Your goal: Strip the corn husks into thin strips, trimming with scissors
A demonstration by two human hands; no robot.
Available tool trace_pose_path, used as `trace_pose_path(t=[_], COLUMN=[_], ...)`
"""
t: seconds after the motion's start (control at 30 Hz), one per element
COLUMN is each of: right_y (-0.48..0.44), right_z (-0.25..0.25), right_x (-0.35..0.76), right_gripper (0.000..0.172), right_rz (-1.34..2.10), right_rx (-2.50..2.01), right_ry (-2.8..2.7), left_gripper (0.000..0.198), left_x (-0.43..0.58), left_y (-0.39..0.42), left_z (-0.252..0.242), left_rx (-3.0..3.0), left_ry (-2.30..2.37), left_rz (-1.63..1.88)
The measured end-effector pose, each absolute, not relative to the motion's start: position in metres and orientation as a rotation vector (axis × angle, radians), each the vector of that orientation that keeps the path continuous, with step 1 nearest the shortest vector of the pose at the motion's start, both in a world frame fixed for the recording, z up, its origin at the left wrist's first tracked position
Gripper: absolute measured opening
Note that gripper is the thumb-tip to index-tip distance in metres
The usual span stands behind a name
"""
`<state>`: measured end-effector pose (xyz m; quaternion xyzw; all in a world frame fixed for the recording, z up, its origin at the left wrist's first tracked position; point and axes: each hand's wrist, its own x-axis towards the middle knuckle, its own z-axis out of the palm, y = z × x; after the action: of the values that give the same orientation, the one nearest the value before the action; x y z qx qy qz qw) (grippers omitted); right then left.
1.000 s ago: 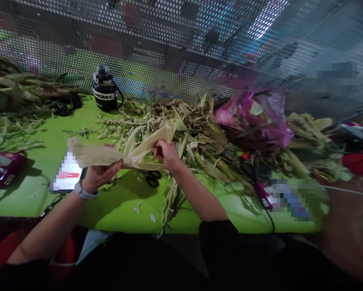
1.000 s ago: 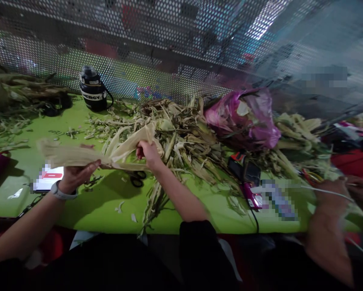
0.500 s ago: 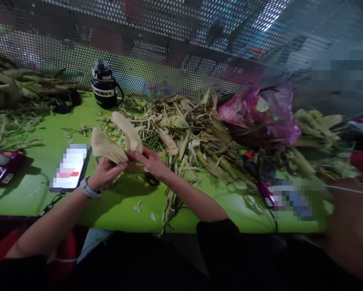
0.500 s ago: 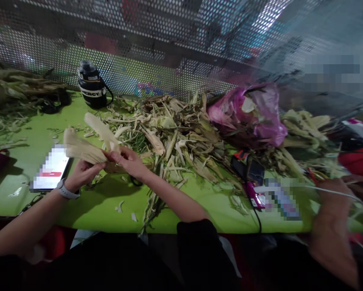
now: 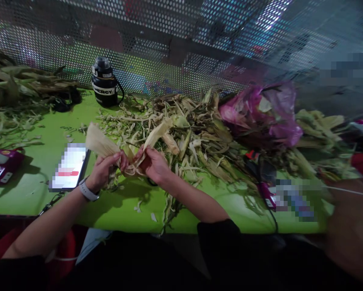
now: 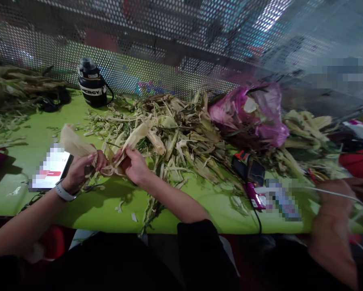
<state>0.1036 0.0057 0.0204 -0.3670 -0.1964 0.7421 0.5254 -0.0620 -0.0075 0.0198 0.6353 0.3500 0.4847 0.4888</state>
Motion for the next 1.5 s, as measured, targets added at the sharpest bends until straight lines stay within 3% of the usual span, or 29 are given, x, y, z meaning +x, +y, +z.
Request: trace_pose_path(t=[0.23, 0.33, 0.4, 0.53, 0.67, 0.73, 0.93, 1.03, 1.13, 1.37, 1.5], right_y=[0.003, 0.023, 0.035, 0.039, 0.026, 0.018, -0.006, -0.009, -0.009, -0.003, 0.002], right_z=[0.020, 0.015, 0.012, 0.009, 0.013, 0.016, 0.021, 0.019, 0.020, 0.025, 0.019], right_x=[0.121, 0.140, 0.147, 0.142, 0.136, 0.135, 0.126, 0.123, 0.125, 0.140, 0.139], right_gripper=[0.014, 0.010, 0.011, 0.022, 0.034, 0.040, 0.049, 0.049, 0.047, 0.045, 0.048], right_rz=[2.238, 2.207, 2.008, 1.783, 1.621, 1.526, 1.396, 1.344, 1.581, 1.936, 1.862], right_rx=[-0.875, -1.020, -1.079, -1.192, -1.240, -1.262, -1.206, -1.148, -1.014, -1.007, -1.197], right_ry=[-0.806, -0.872, -0.848, -0.966, -1.083, -1.226, -1.817, -2.060, -2.219, -1.920, -1.475], left_gripper=[0.056, 0.063, 0.058, 0.033, 0.058, 0.053, 0.030, 0.025, 0.024, 0.025, 0.044], left_x=[-0.058, -0.069, -0.073, -0.071, -0.068, -0.067, -0.062, -0.068, -0.078, -0.091, -0.083], left_y=[-0.012, -0.005, 0.001, 0.011, 0.010, 0.006, 0.003, 0.011, 0.020, 0.027, 0.018], left_z=[0.025, 0.027, 0.025, 0.011, 0.006, 0.010, 0.012, 0.010, 0.014, 0.017, 0.019], left_rx=[1.167, 1.050, 0.994, 1.188, 1.694, 1.804, 1.259, 0.939, 0.817, 0.787, 0.781], left_ry=[0.652, 0.663, 0.805, 1.160, 1.303, 1.248, 0.978, 1.063, 1.127, 1.076, 0.960], left_rz=[0.755, 0.673, 0.908, 1.045, 1.421, 1.517, 1.209, 1.367, 1.547, 1.594, 1.373])
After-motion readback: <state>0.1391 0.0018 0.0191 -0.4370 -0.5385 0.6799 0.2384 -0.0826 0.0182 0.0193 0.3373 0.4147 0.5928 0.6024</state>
